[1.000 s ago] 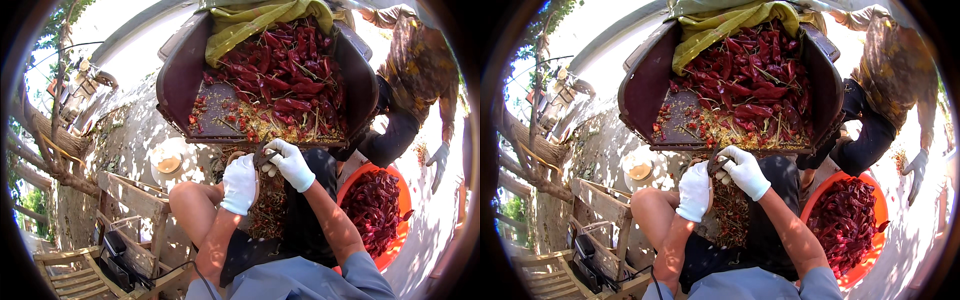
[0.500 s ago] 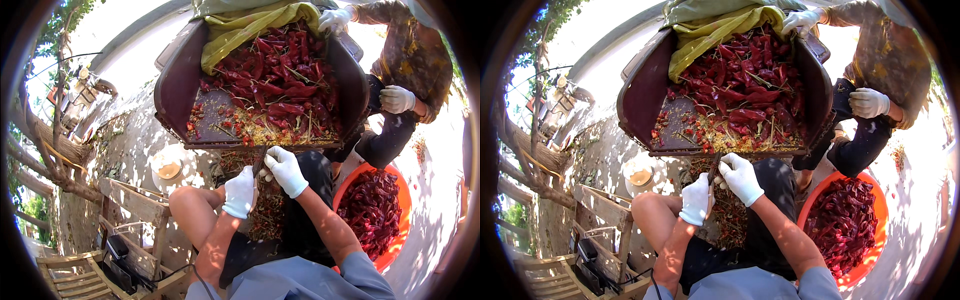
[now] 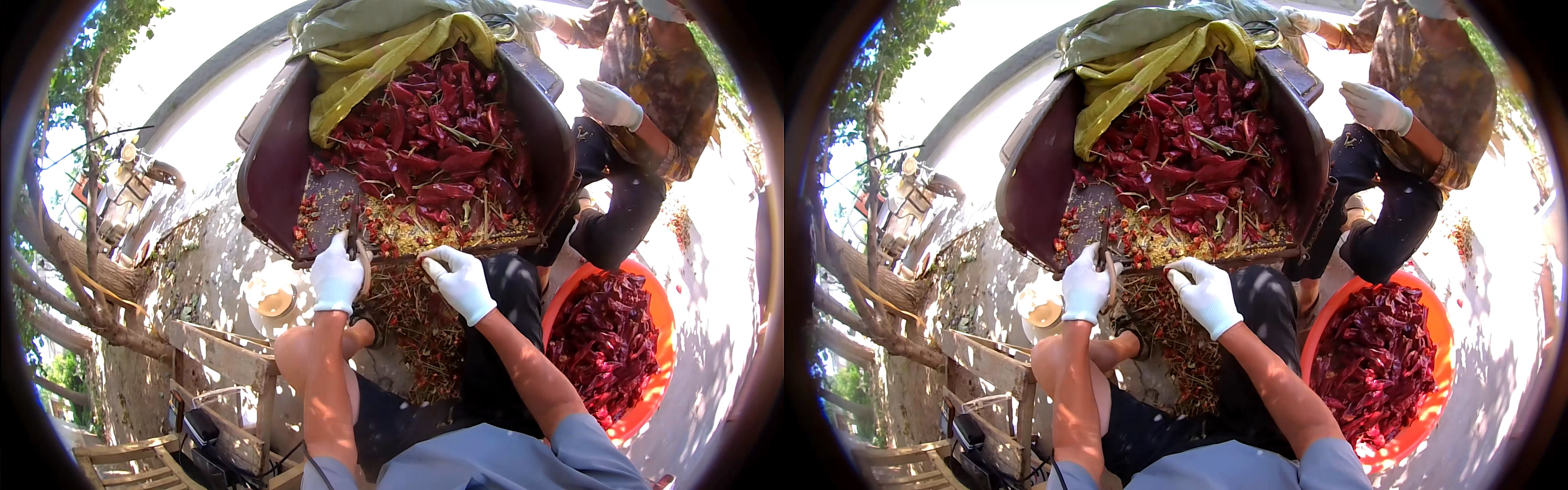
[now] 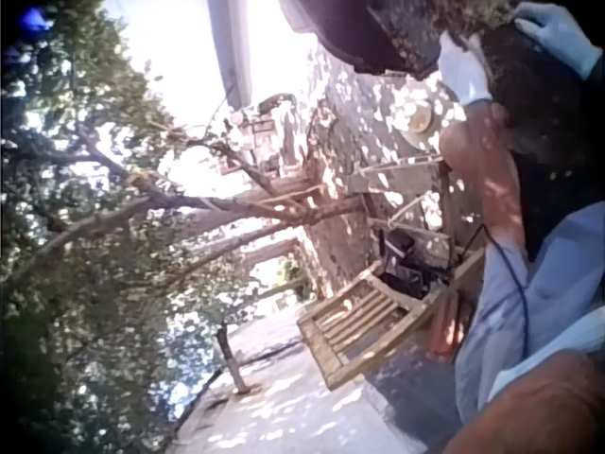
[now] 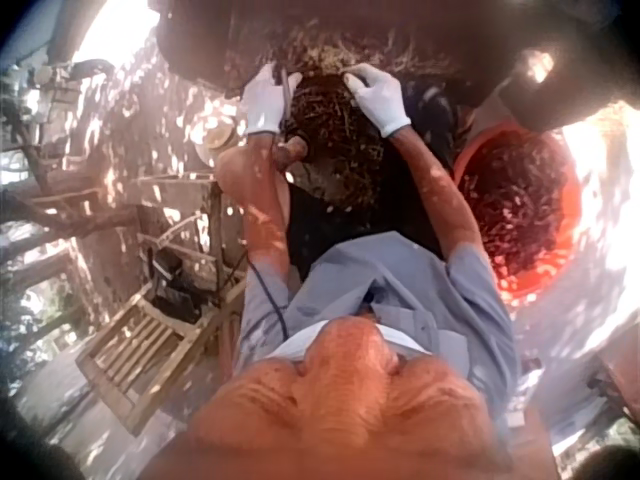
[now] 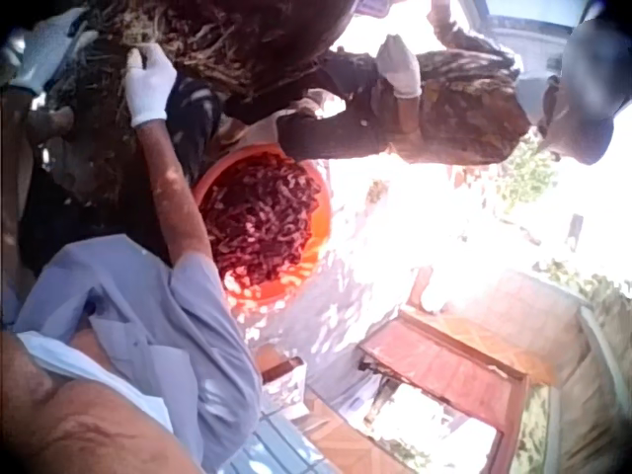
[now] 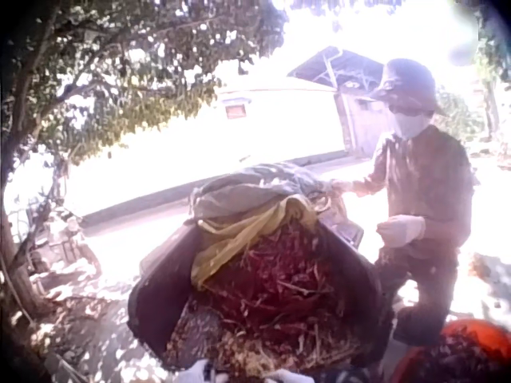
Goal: The person is removing stems and seeds from dried red peppers by hand and using shears over a large metal bin, discarding seeds and stems while collecting processed peppers in an orange tub.
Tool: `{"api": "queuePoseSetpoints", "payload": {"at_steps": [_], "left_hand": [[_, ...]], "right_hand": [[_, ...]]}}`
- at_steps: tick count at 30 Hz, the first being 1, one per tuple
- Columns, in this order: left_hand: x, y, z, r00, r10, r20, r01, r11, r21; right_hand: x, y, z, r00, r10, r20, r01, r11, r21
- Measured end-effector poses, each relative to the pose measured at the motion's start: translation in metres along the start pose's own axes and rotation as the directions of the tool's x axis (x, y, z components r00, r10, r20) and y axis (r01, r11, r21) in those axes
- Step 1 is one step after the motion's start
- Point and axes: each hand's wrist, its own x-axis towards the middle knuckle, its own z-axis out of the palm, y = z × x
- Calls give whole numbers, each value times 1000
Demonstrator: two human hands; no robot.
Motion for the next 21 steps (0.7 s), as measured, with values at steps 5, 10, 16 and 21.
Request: {"api": "queuePoseSetpoints", "payload": {"at_steps": [5, 10, 16, 21], "left_hand": [[53, -18, 2, 1000, 8, -16, 1, 872, 490], [79, -23, 4, 995, 37, 88, -85, 762, 642], [68, -10, -8, 991, 116, 62, -131, 858, 497], [-1, 56, -16, 867, 198, 457, 194, 711, -676]], "right_hand": [[0, 2, -6, 997, -70, 38, 70, 997, -10], [4, 4, -14, 991, 0, 132, -3, 1000, 25], [8, 11, -17, 993, 31, 113, -42, 994, 102], [16, -6, -16, 991, 111, -77, -84, 953, 293]]}}
